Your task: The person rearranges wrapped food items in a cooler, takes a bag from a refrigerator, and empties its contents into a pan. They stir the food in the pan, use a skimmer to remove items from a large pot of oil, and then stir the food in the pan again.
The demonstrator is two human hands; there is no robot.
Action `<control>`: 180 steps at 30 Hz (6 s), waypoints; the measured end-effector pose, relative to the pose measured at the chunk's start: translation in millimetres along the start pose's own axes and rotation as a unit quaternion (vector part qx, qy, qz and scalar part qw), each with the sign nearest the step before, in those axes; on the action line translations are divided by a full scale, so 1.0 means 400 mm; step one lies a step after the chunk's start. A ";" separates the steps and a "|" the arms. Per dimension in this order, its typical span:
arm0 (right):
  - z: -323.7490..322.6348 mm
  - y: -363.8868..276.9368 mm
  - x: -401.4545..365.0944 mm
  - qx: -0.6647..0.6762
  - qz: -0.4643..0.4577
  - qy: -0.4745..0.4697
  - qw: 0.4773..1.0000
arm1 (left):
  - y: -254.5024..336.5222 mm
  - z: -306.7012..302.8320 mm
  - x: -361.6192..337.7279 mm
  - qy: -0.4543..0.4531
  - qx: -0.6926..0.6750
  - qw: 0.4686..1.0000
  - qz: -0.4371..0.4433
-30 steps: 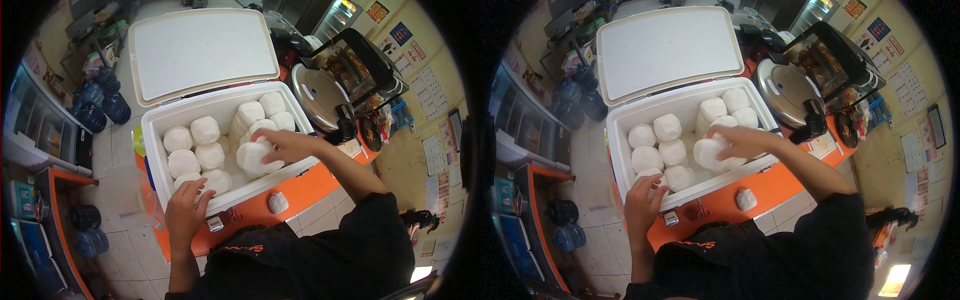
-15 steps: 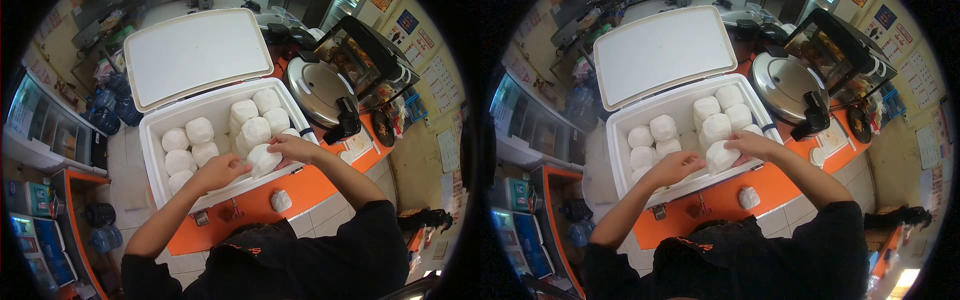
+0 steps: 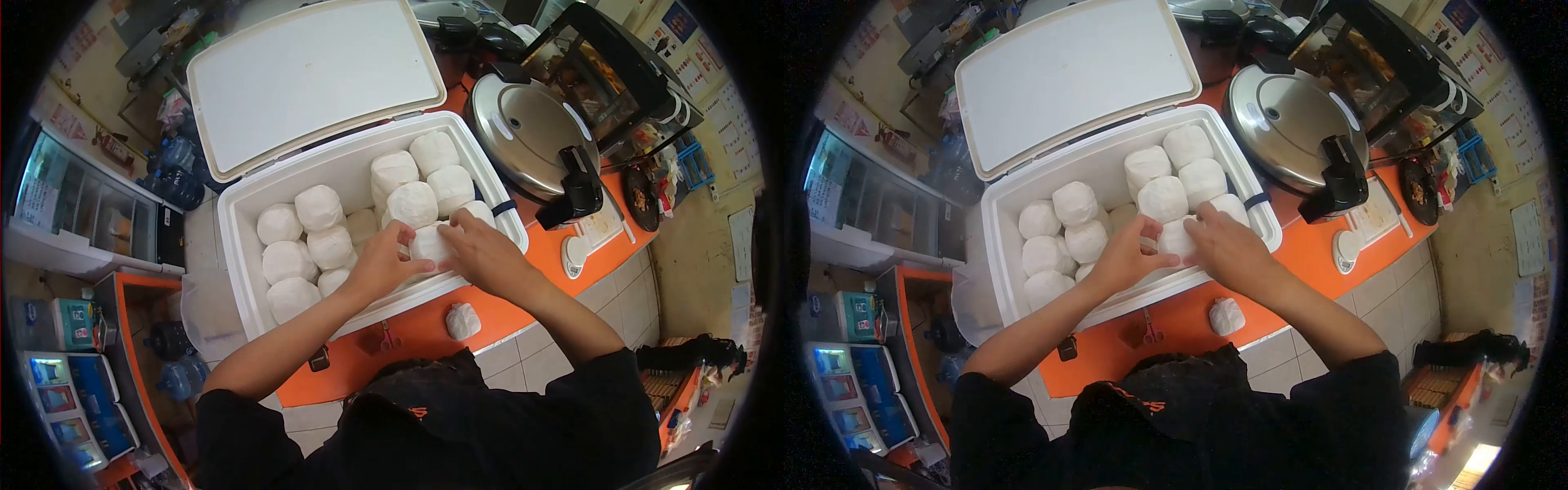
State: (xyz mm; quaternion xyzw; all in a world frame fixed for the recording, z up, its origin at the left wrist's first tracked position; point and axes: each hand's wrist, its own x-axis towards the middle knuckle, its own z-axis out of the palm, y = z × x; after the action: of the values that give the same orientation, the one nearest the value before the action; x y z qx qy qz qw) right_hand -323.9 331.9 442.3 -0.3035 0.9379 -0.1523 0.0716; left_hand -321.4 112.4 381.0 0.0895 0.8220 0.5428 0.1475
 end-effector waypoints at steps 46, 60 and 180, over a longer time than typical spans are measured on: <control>0.588 0.057 0.610 -0.212 -0.047 -0.458 0.862 | -0.115 -0.269 -0.436 0.263 0.153 0.940 0.156; 0.685 0.118 0.560 -0.109 0.024 -0.248 0.962 | -0.110 -0.265 -0.431 0.271 0.177 0.936 0.139; 0.015 -0.226 0.006 0.470 -0.088 -0.319 0.818 | -0.722 0.304 -0.698 0.381 0.171 0.901 -0.117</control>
State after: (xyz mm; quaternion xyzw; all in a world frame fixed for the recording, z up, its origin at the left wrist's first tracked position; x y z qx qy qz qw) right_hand -275.0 259.4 466.4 -0.3461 0.6462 -0.4748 0.4870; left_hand -13.6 18.0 111.7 -0.1968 0.9002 0.3652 -0.1325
